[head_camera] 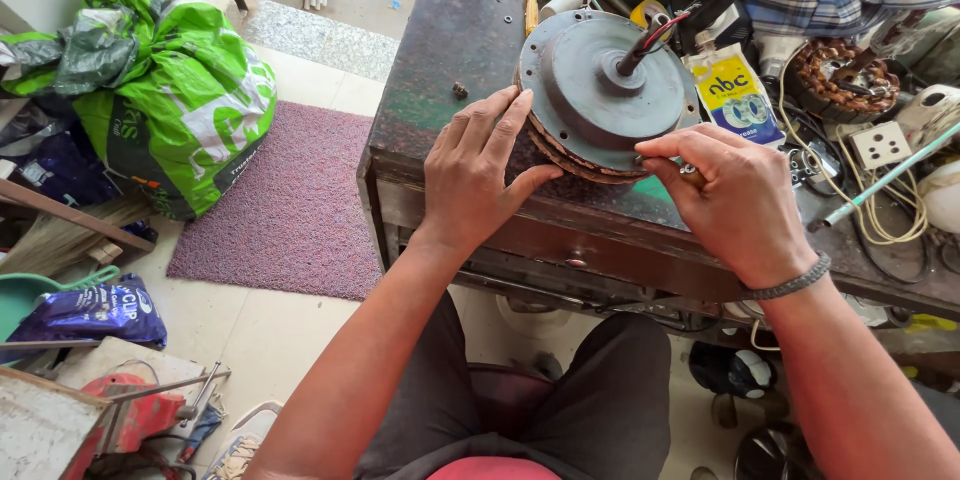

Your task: The recorder is reassembling and testing the housing of a ceiling fan motor at a workshop table.

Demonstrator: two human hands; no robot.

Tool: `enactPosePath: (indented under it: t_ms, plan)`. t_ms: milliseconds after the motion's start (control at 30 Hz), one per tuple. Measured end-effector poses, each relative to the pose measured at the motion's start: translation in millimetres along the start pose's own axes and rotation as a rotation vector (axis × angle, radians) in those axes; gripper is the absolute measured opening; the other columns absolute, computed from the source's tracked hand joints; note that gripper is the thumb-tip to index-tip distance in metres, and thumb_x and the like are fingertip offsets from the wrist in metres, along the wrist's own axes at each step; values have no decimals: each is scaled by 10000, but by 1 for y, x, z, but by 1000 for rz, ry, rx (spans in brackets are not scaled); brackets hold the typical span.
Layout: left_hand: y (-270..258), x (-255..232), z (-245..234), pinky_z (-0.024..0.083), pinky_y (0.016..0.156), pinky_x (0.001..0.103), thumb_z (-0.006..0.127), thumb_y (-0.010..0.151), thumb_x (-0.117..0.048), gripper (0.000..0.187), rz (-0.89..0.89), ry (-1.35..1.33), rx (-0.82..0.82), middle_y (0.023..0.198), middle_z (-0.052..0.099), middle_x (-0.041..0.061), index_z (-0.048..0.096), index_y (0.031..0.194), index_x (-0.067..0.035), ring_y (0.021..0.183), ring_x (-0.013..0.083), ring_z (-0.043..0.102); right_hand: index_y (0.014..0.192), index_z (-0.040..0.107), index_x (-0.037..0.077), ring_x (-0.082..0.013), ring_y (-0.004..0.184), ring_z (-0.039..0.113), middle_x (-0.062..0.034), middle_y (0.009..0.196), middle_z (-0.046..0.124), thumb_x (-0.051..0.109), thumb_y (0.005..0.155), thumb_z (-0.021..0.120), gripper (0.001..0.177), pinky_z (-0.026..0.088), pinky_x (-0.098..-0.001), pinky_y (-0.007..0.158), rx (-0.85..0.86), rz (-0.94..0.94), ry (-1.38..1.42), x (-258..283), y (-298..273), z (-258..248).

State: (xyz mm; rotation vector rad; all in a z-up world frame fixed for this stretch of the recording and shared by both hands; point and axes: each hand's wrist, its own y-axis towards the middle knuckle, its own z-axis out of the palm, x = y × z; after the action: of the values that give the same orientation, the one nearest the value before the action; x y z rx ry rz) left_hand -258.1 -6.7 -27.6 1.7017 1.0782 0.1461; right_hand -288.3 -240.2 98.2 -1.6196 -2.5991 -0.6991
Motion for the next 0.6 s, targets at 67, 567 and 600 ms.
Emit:
enactPosePath:
  t_ms: [67,567,600]
  plan:
    - [0,0,0,515,1075,429,782,874,-545,768,-5,5,-3,1393,607,80,564,1442,-77,1275,281,609,1066,776,113,-207,684,685,-63,983,753,113,915,788,152,538,-333,648,0,-8,7,0,0,-1]
    - [-2,0,3,534,1061,413,748,905,-555,750,-1,46,-22,1396,612,76,553,1457,-88,1273,266,619,965,739,84,-310,750,699,-88,900,731,303,936,718,223,547,-427,651,174,-180,-264,3,21,-14]
    - [-3,0,5,534,1059,414,743,904,-561,752,1,49,-19,1394,613,77,552,1458,-89,1271,265,620,954,726,78,-313,742,700,-89,881,726,336,938,701,259,548,-434,647,192,-194,-321,3,22,-14]
